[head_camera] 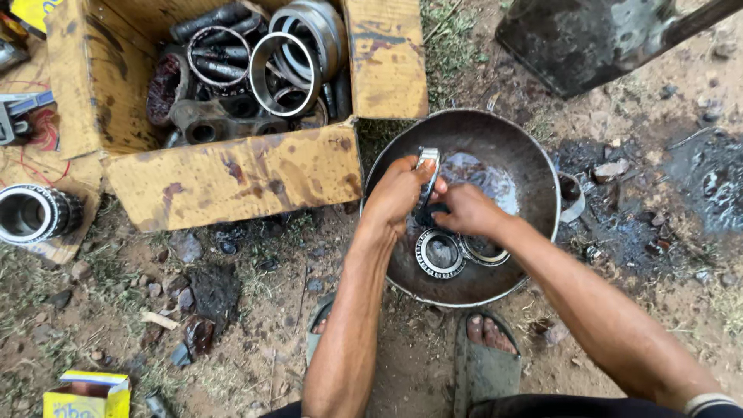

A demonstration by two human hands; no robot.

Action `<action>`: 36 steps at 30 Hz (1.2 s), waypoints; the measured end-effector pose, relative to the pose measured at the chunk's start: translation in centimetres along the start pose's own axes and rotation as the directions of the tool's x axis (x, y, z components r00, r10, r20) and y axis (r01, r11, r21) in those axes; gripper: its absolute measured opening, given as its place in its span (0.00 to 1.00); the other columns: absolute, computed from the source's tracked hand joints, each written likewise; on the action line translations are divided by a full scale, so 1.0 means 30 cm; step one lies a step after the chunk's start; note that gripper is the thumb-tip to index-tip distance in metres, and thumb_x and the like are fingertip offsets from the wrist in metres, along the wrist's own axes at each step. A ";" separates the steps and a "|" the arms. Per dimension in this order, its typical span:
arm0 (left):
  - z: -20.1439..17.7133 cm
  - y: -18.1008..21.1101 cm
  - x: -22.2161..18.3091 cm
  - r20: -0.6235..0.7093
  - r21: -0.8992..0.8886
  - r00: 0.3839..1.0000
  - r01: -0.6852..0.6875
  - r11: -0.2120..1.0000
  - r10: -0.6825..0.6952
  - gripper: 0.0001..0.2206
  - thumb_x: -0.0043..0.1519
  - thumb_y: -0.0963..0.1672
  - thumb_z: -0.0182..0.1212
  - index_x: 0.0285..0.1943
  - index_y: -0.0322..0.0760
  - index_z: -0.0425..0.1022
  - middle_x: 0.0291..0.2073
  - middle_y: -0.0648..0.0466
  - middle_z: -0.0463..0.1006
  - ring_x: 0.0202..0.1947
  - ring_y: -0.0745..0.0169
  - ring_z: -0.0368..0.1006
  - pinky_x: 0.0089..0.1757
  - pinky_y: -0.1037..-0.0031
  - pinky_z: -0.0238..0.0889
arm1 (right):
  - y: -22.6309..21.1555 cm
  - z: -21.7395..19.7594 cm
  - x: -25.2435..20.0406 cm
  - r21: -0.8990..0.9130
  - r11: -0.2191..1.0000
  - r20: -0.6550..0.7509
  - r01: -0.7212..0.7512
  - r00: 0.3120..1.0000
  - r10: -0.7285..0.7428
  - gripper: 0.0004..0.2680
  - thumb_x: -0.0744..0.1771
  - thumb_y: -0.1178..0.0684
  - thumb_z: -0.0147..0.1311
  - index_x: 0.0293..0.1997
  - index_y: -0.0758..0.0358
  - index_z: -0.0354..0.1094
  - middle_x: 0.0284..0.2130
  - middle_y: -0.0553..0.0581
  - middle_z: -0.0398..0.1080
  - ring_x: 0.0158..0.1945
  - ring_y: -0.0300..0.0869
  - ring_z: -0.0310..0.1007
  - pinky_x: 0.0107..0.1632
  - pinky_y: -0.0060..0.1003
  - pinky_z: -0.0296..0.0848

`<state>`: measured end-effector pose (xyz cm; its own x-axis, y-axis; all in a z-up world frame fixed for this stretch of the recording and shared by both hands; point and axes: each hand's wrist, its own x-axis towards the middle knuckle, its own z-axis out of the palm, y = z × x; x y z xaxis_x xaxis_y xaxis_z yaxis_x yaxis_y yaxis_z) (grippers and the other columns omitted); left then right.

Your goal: The person cleans various metal roller bearings and mechanical parts in a metal bowl using a cloth and a dark liquid, turning the parts over to wipe all sides before setting them down near a cardboard box.

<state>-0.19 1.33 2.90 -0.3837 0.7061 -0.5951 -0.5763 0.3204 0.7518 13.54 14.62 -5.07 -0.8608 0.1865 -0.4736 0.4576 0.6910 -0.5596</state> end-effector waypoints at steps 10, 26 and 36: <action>-0.006 -0.111 0.044 0.011 -0.028 1.000 0.021 0.999 -0.021 0.10 0.70 0.44 0.52 0.45 0.28 0.73 0.27 0.52 0.78 0.30 0.67 0.70 0.36 0.75 0.66 | -0.020 -0.071 -0.088 -0.269 0.962 -0.535 -0.035 0.836 -0.119 0.14 0.67 0.58 0.58 0.61 0.56 0.71 0.51 0.69 0.72 0.50 0.60 0.75 0.48 0.52 0.75; -0.002 -0.059 0.057 0.047 -0.052 0.999 -0.020 0.998 0.023 0.11 0.70 0.44 0.51 0.45 0.28 0.73 0.27 0.53 0.77 0.29 0.68 0.66 0.38 0.76 0.63 | 0.091 -0.023 -0.008 0.460 0.879 0.096 -0.124 0.991 0.090 0.11 0.65 0.49 0.61 0.48 0.64 0.78 0.35 0.61 0.81 0.39 0.48 0.79 0.46 0.49 0.73; -0.015 -0.136 0.092 0.037 -0.079 0.999 0.041 0.996 -0.038 0.12 0.70 0.44 0.51 0.41 0.28 0.73 0.26 0.52 0.77 0.28 0.65 0.69 0.35 0.73 0.65 | -0.072 -0.082 -0.085 -0.124 0.989 -0.352 0.076 0.929 -0.116 0.15 0.65 0.51 0.61 0.56 0.64 0.72 0.49 0.70 0.68 0.44 0.59 0.76 0.44 0.52 0.76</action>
<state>0.78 1.70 -1.95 -0.3347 0.7159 -0.6128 -0.6469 0.2983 0.7018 14.19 14.36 -0.98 -0.9309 0.3393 -0.1355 0.3594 0.7844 -0.5055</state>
